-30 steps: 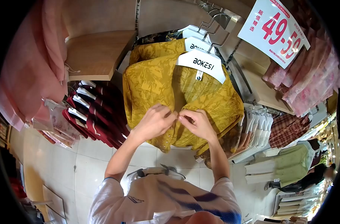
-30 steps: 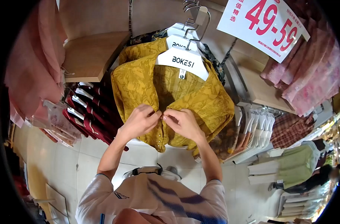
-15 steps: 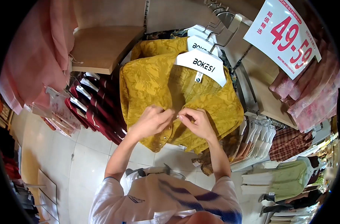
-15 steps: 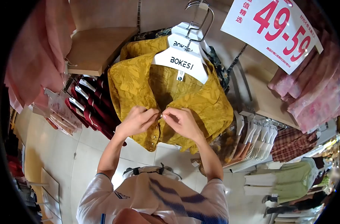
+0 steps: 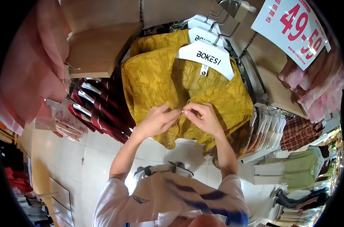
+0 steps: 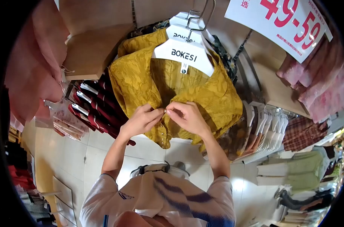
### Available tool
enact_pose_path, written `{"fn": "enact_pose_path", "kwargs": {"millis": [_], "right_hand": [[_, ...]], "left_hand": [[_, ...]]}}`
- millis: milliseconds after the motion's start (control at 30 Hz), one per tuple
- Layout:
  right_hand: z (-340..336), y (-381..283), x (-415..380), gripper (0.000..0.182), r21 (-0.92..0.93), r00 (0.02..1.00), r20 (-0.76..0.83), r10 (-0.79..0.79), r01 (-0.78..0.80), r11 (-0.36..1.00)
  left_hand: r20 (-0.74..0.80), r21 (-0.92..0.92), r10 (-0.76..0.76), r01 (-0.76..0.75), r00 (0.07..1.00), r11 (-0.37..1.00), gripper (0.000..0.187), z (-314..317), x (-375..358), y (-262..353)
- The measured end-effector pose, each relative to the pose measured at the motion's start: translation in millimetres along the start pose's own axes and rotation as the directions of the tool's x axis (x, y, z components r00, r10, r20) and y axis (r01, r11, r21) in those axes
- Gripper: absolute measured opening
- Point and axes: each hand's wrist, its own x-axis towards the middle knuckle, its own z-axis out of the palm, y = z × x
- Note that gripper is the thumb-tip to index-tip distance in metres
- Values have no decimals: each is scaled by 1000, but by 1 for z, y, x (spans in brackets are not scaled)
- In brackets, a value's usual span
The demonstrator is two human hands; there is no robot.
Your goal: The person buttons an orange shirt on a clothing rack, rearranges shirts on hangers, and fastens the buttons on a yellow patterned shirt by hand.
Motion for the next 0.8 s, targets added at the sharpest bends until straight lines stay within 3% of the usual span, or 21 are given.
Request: {"fn": "enact_pose_path", "kwargs": {"millis": [100,167,300,400,467,567,600,667,733,800], "right_hand": [[0,-9,0,8,-53,997,26,72,-71,996],[4,-11,0,7,-97,999,-2,40,-40,995],[8,-19,5,5,-98,996,-33,79,-82,992],[15,-16,1,2,-255,996,-89,-7,-16,967],[21,-18,-1,5,-408,967,-228,-116,13,913],[21,-23,-2,2,-517,955,-195,-223,92,851],[21,-22,-2,2,-515,956,-195,-221,92,852],[19,-17,0,4,-318,981,-187,-48,-14,948],[18,-19,1,4,-269,979,-199,-41,-15,963],[16,-21,2,5,-219,977,-208,-37,-9,976]], "left_hand": [[-9,22,18,-18,1000,1000,12,-2,0,-2],[-70,61,82,-77,994,995,11,5,1,-5],[-142,209,102,-71,985,975,20,10,1,0],[-134,272,108,-69,985,960,23,9,2,2],[-124,292,112,-72,986,954,24,8,1,3],[-147,308,139,-88,979,947,24,9,1,2],[-161,260,113,-68,980,963,23,11,0,0],[-170,209,86,-49,982,977,22,11,-2,-2],[-161,41,52,-46,985,998,19,5,-1,-1],[-167,36,61,-56,984,998,17,2,2,1]]}}
